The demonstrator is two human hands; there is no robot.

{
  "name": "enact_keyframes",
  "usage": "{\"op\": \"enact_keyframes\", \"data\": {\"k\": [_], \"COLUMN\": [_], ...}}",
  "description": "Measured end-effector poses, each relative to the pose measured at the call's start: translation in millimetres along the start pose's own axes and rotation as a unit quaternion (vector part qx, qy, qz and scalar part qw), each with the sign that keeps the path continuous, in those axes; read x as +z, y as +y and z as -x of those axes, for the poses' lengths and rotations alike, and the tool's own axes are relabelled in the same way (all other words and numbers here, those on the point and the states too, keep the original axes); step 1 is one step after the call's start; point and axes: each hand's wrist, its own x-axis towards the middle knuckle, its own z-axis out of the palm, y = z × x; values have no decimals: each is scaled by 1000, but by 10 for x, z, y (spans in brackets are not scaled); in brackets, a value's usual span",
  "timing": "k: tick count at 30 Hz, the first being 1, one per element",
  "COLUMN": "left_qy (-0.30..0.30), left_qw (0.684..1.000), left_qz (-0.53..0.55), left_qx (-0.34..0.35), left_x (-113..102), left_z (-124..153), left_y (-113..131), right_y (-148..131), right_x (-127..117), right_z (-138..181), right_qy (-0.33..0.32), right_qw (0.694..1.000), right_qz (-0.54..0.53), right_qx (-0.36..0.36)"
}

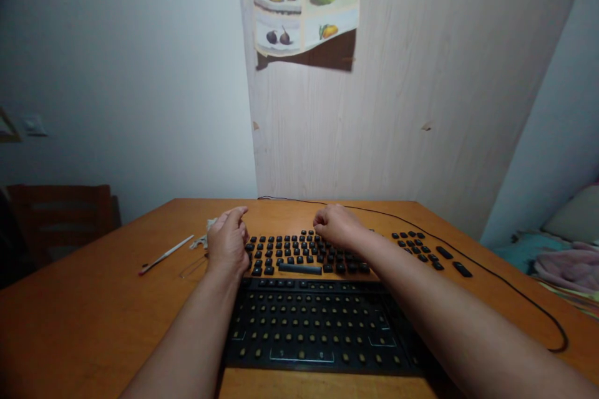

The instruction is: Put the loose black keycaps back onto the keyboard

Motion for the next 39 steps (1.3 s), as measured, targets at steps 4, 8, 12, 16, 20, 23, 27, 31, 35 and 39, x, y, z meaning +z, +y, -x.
{"op": "enact_keyframes", "data": {"k": [4, 8, 12, 16, 20, 23, 27, 31, 35, 39], "left_qy": [6, 6, 2, -9, -4, -4, -10, -13, -21, -19], "left_qw": [1000, 1000, 1000, 999, 999, 999, 998, 998, 998, 998], "left_qz": [-2, 1, 6, 9, 11, 11, 16, 21, 19, 13], "left_qx": [-3, -11, -19, -30, -39, -45, -51, -53, -57, -58], "left_x": [2, -6, -9, 0, 9, 11, 11, 11, 16, 25], "left_z": [-9, -19, -10, 4, 15, 24, 35, 36, 36, 58], "left_y": [-11, -16, -18, -19, -20, -20, -19, -26, -29, -5], "right_y": [50, 98, 125, 123, 105, 92, 80, 76, 80, 92], "right_x": [220, 405, 535, 606, 632, 641, 656, 676, 707, 715], "right_z": [-284, -483, -623, -699, -729, -740, -750, -758, -763, -772], "right_qy": [-41, -88, -115, -124, -124, -121, -120, -125, -126, -104], "right_qw": [999, 994, 989, 987, 986, 987, 987, 986, 988, 993], "right_qz": [30, 57, 84, 101, 109, 108, 107, 106, 92, 58], "right_qx": [14, 23, 29, 20, 12, 10, 7, 5, 9, 11]}}
